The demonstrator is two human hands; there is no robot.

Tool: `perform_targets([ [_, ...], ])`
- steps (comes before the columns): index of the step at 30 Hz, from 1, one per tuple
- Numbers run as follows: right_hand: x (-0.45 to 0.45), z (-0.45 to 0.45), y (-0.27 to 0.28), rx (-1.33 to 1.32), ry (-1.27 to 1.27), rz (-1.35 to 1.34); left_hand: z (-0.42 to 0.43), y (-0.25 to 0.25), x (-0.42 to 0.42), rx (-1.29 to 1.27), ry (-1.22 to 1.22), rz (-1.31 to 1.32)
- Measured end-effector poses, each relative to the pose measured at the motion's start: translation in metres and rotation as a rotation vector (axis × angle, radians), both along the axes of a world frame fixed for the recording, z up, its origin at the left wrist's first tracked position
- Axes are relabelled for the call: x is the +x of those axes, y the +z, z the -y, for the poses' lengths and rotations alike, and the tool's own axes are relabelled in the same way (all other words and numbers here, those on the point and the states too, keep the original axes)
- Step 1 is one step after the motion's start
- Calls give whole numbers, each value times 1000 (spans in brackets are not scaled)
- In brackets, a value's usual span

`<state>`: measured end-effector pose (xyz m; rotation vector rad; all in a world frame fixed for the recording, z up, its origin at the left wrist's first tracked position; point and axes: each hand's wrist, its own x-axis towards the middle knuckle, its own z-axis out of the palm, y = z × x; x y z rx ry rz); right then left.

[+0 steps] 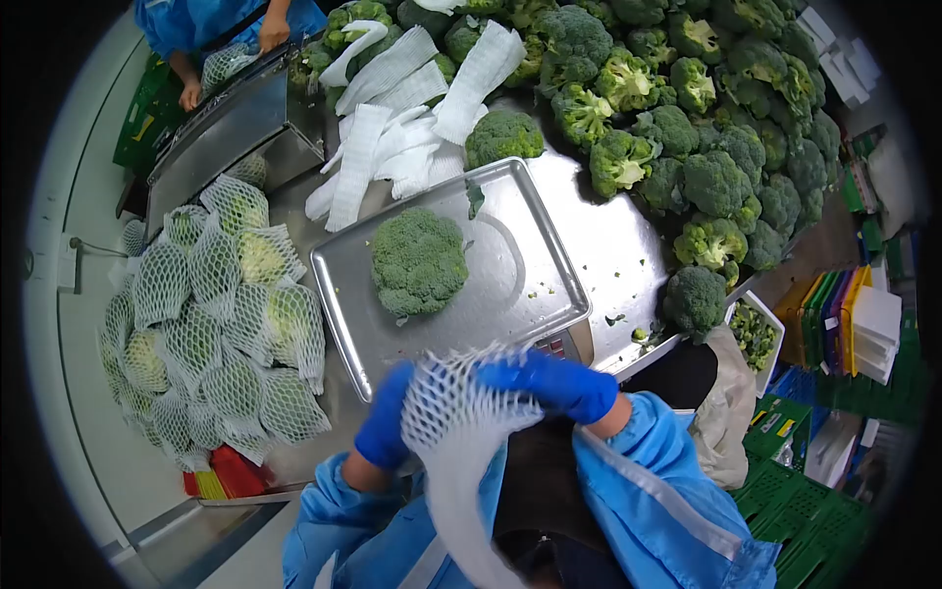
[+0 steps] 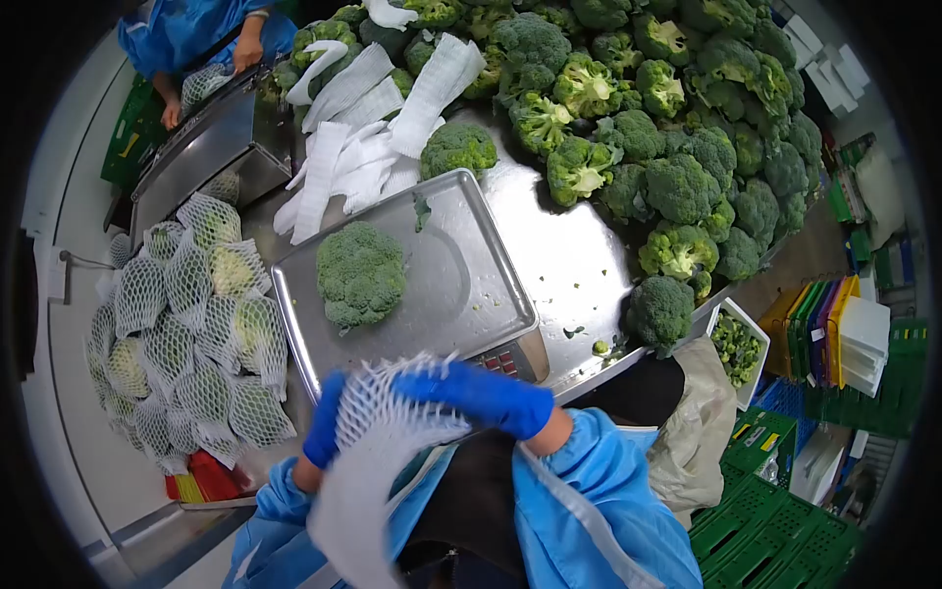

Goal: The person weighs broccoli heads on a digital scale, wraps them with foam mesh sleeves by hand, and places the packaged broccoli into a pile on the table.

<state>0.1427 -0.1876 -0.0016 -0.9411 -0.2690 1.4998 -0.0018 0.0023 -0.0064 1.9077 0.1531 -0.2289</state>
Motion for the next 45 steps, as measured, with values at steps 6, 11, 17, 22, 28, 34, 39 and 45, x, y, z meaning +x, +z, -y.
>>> perform_targets([
  [6, 20, -7, 0, 58, -204, -366, -37, -17, 4, -311, 437, -192],
  [11, 45, -57, -17, -44, -770, 1112, -83, -51, 59, -7, 739, 410],
  [17, 39, -76, -21, -59, -902, 1176, -120, -149, 69, -677, 694, 259],
  [22, 5, -12, 38, 305, -261, 448, -32, -45, 36, -1000, 455, 159],
  [28, -3, -20, 15, 50, -446, -575, 9, -37, -28, -1323, 433, -22],
  [34, -22, -30, -30, -168, -384, 152, 5, -53, -43, -1621, 645, 130],
  [39, -16, -48, 13, 8, -372, -677, -34, -44, 30, -742, 600, 279],
  [45, 55, -94, 12, 60, -557, 411, -57, 4, 65, -564, 603, 400],
])
